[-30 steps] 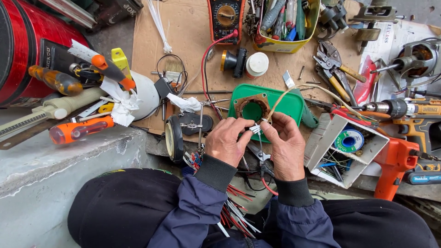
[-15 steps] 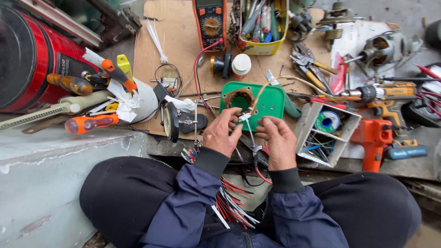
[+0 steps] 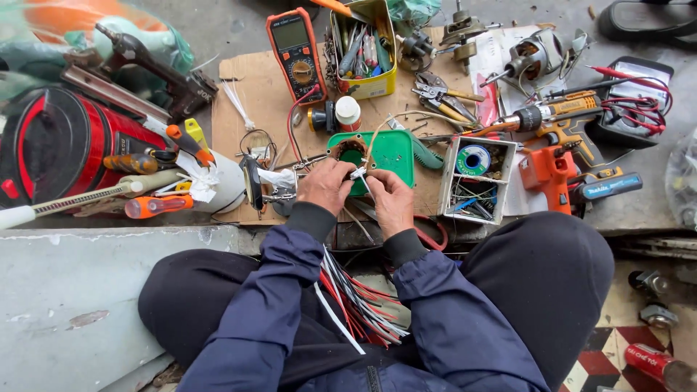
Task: Connecting and securing multiple colored wires to an electric motor stator using hands and tools.
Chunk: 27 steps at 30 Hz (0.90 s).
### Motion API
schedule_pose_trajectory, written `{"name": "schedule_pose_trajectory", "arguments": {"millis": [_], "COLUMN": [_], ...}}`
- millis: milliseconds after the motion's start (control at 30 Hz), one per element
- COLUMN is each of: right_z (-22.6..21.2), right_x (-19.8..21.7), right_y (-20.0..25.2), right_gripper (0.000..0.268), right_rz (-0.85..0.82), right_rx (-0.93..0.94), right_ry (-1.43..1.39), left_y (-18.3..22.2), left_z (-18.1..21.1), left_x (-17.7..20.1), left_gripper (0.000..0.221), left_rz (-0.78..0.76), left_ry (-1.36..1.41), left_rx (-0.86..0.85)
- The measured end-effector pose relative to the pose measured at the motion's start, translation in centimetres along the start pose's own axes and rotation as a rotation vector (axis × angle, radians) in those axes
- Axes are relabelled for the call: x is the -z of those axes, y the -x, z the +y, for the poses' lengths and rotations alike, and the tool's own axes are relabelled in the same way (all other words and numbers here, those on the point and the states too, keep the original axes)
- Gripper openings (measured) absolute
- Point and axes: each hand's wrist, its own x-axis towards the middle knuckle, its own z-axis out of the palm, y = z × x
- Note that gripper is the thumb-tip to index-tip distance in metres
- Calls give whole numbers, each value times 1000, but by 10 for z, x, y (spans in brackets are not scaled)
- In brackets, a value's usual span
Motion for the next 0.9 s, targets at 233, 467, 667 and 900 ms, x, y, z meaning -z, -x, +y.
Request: {"name": "schedule_pose_trajectory", "arguments": {"millis": [233, 467, 667, 900], "right_z": [-2, -1, -4, -25], "right_x": [0, 1, 1, -3], "right_y": [4, 4, 8, 17], "right_gripper": [25, 26, 25, 28], "right_rz": [-15, -19, -21, -27], "right_rx": [-25, -39, -31, -83], "right_ry": [-19, -92, -86, -151], "left_y": [-4, -2, -3, -3], "left_z": [-19, -21, -25, -18], "left_x": [5, 4, 1, 12], "left_gripper": [28, 23, 27, 28], "left_rz": [-20, -13, -10, -42], "left_ry": [33, 169, 223, 272], "left_rx": [-93, -40, -23, 29]}}
